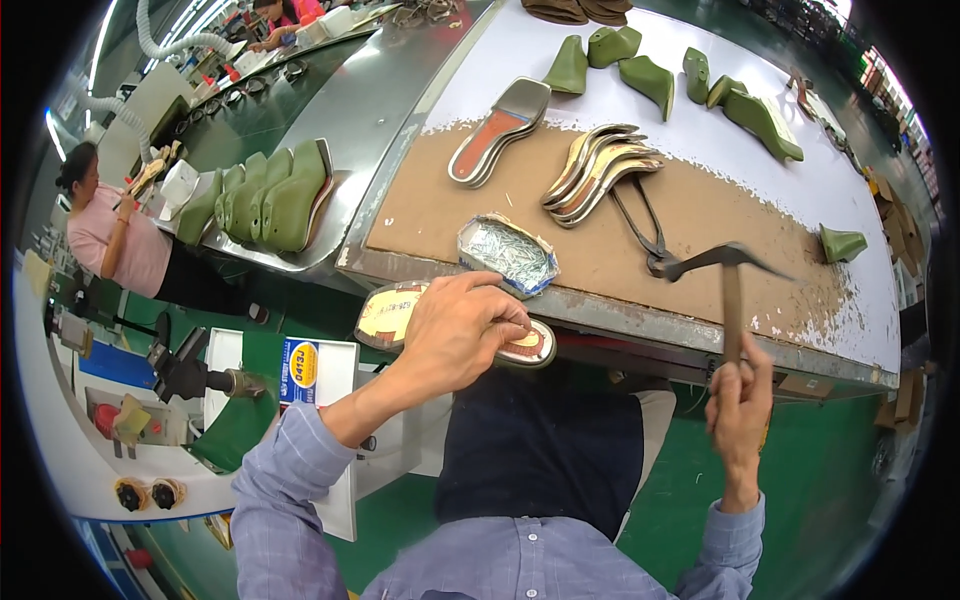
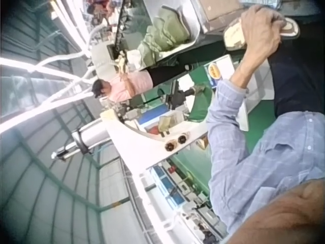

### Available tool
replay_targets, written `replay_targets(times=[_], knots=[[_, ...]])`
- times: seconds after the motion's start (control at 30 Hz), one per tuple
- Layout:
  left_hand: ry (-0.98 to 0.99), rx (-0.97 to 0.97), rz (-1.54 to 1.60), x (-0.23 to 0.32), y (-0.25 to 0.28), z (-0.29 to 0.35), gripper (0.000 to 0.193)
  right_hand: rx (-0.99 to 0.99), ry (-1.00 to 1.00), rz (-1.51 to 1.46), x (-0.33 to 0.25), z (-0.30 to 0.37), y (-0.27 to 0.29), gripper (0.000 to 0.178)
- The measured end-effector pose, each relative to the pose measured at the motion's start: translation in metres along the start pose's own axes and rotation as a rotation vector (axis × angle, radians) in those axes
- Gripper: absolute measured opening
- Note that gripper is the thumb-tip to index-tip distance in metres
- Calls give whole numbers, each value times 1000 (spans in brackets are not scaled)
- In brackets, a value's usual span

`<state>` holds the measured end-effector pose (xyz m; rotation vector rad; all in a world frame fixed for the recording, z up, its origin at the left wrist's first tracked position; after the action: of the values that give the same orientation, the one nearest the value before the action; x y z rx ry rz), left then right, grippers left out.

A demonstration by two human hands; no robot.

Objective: Manually assembling shoe outsoles to shoe lasts using a hammer.

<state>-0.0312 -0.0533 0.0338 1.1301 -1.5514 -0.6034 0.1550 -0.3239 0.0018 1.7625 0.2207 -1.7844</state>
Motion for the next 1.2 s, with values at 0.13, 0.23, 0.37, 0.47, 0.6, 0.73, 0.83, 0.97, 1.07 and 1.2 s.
replay_targets(times=[0.13,0.23,0.37,0.47,0.6,0.73,0.83,0.97,1.07,1.2], knots=[[-35,14,-1,4,0,1,6,-167,191,-70,-20,26,-18,42],[-64,16,-2,5,0,2,7,-195,297,234,-53,34,-33,39],[-92,103,-14,9,4,3,8,-253,401,162,-70,46,-39,41],[-101,109,9,10,5,1,10,-252,562,-32,-83,53,-45,45],[-72,108,-53,6,6,2,18,-333,516,406,-89,45,-68,48],[-112,-57,-34,2,15,8,41,-243,519,189,-70,56,-46,42],[-134,-230,-254,-13,15,10,57,-242,386,22,-57,56,-35,45],[-147,-200,-258,-5,13,15,52,-202,283,105,-46,56,-32,44],[-109,-236,-228,1,13,9,52,-121,361,-50,-47,62,-26,43],[-101,-229,-215,-3,10,11,49,-317,258,273,-69,55,-41,40]])
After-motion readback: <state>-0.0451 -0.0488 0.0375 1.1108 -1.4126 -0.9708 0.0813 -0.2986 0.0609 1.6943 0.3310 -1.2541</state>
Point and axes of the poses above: each hand's wrist, its own z-axis away from the middle knuckle, its own y-axis out of the back of the hand, x = y × z, the point moved 5 cm from there along -z, towards the middle knuckle, and after that the axes turned 13 degrees about -y, right-handed, at the moved point
